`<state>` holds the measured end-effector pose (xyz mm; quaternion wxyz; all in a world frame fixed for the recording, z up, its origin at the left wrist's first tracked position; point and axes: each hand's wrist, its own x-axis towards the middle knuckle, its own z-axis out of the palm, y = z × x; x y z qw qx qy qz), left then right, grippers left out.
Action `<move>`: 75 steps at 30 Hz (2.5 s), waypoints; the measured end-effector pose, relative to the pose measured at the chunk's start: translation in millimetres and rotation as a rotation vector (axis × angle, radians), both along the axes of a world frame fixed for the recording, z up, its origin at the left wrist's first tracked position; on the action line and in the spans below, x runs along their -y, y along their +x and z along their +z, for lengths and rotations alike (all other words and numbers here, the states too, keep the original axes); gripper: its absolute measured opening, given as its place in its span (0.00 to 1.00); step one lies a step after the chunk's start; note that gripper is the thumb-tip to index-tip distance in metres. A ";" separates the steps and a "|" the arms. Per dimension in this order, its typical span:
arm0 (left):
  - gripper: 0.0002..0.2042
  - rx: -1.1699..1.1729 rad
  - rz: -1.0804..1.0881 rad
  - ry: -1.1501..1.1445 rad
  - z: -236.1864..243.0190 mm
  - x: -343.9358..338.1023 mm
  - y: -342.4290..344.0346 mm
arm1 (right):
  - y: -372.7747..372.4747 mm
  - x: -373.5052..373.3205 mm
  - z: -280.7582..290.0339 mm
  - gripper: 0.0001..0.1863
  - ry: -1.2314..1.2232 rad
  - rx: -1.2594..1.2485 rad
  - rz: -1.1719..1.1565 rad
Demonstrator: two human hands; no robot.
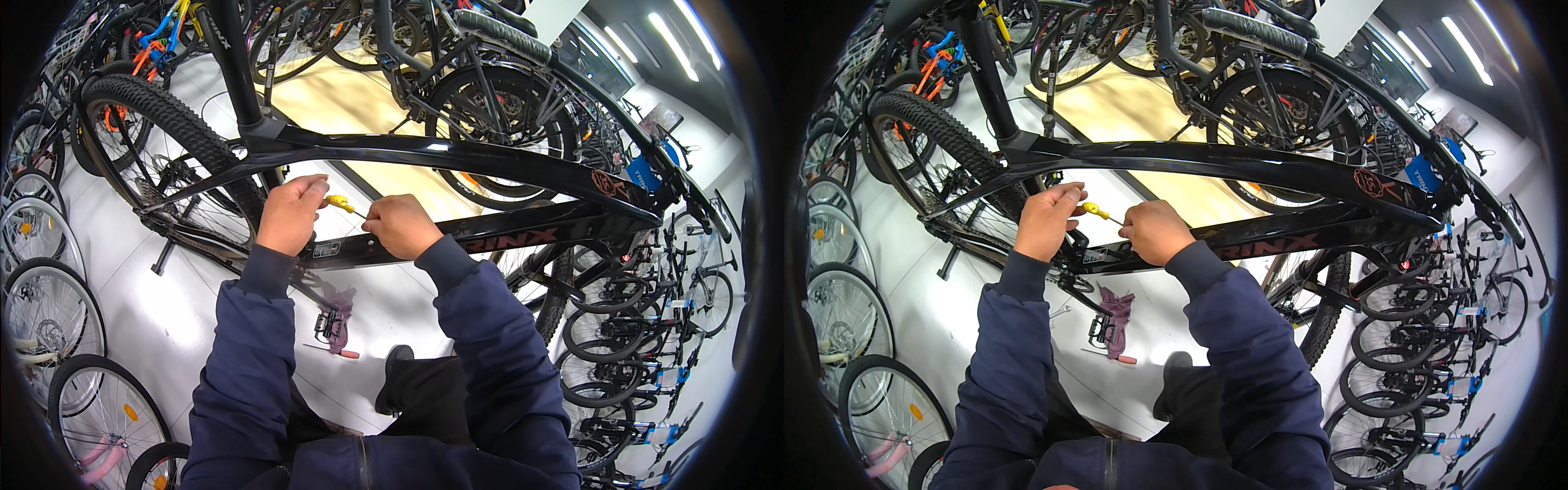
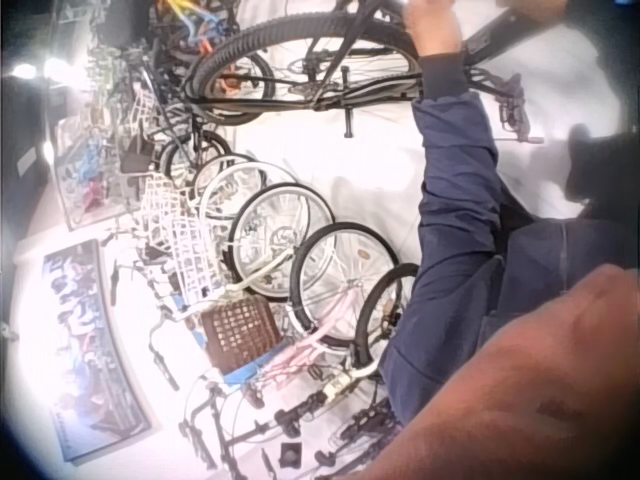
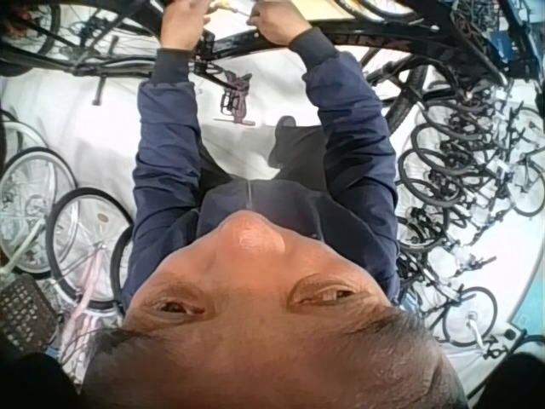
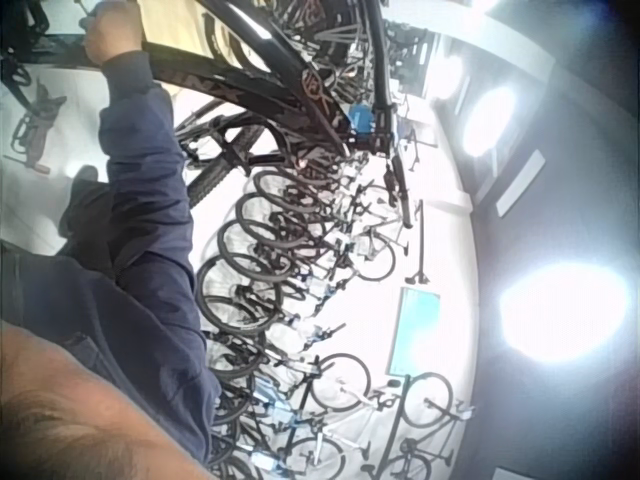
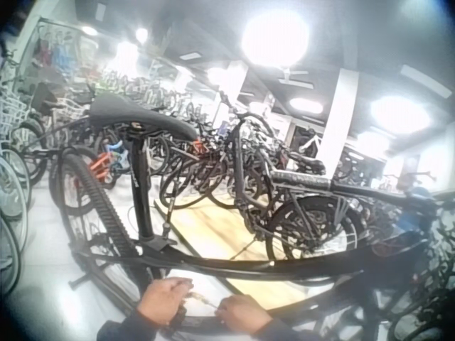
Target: The person uses a yellow-handled screwdriver to tighten screws on the down tube of a black bicycle frame. They repeatedly insert the screwdriver, turn it clockwise, and reposition to work on different fasteners along the frame.
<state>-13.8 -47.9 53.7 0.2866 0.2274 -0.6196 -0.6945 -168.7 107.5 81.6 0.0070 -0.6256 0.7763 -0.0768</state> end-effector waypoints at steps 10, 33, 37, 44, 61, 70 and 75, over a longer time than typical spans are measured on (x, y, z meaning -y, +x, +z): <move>0.24 0.006 -0.172 0.017 3.9 5.5 10.3 | 4.2 0.8 2.5 0.14 -0.012 0.055 -0.107; 0.18 -0.075 -0.141 0.140 0.5 -6.2 -0.8 | 15.3 0.2 13.3 0.13 -0.023 0.209 -0.150; 0.18 -0.102 -0.155 0.126 -0.4 -4.8 -0.6 | 19.3 -3.4 13.2 0.12 -0.051 0.235 -0.165; 0.21 -0.026 -0.126 -0.049 -1.7 -4.7 -2.0 | 21.9 -6.9 8.2 0.10 -0.082 0.220 -0.155; 0.22 0.132 -0.013 -0.442 -4.7 -20.5 -12.9 | 24.6 -11.5 -4.4 0.07 -0.136 0.086 -0.150; 0.12 0.029 -0.127 -0.227 -24.1 -33.5 -24.9 | 60.1 -38.5 10.8 0.06 -0.386 -0.073 -0.103; 0.19 -0.022 -0.345 -0.678 -43.9 -80.5 -30.8 | 107.1 -92.0 -5.2 0.05 -0.511 0.189 -0.206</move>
